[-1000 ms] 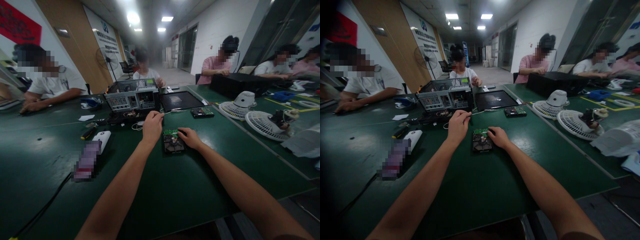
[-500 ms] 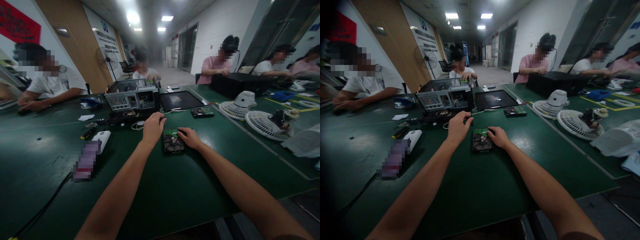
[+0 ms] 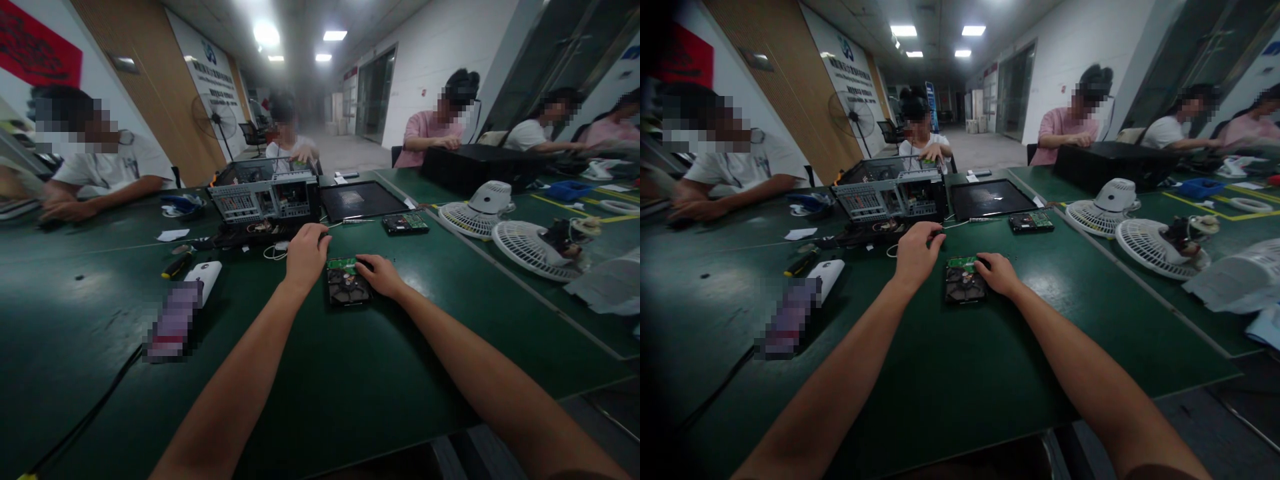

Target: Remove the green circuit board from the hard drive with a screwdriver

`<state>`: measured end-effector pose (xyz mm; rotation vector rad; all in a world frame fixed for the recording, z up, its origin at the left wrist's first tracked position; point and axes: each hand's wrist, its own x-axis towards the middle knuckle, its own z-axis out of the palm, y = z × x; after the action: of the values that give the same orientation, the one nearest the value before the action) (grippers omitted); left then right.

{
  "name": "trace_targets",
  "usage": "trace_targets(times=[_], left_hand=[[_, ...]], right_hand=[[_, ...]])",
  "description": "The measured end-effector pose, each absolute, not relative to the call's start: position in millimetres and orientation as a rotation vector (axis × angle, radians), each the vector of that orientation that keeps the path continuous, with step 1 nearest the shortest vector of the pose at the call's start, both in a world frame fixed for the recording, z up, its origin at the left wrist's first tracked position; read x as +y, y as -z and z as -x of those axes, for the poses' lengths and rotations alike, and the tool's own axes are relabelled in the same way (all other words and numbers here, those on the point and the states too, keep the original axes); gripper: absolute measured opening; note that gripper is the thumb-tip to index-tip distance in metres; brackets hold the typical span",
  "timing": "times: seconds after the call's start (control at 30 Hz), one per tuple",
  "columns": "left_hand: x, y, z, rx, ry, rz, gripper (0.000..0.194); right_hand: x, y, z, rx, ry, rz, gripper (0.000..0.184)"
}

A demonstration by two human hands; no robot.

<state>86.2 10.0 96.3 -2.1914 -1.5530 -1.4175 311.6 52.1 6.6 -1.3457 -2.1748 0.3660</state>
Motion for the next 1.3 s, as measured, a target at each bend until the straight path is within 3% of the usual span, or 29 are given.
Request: trace_targets(times=[0.3,0.6,0.9,1.3], left_hand=[[7.4,-98.5,-85.7,-1.54,1.391,2.126,0.012],[10.1,-97.3,-85.6,-1.518,1.384,2.22,0.028],[9.8,-94.8,-86.1,-1.534,1.395,2.267,0.017],[9.5,-95.0,-85.5,-1.609,1.372,2.271,0.02]], right_hand=[[53.6,-4.5,-312.0,-2.18,-0.354,1.331,0.041],[52.1,-5.7,-311.4,-2.175,-0.346,1.351,0.04],[51.7,-7.0,-311.1,-2.183,-0.354,1.346,0.041],[53.0,-5.1,-312.4,-2.176,-0.359,1.325,0.041]])
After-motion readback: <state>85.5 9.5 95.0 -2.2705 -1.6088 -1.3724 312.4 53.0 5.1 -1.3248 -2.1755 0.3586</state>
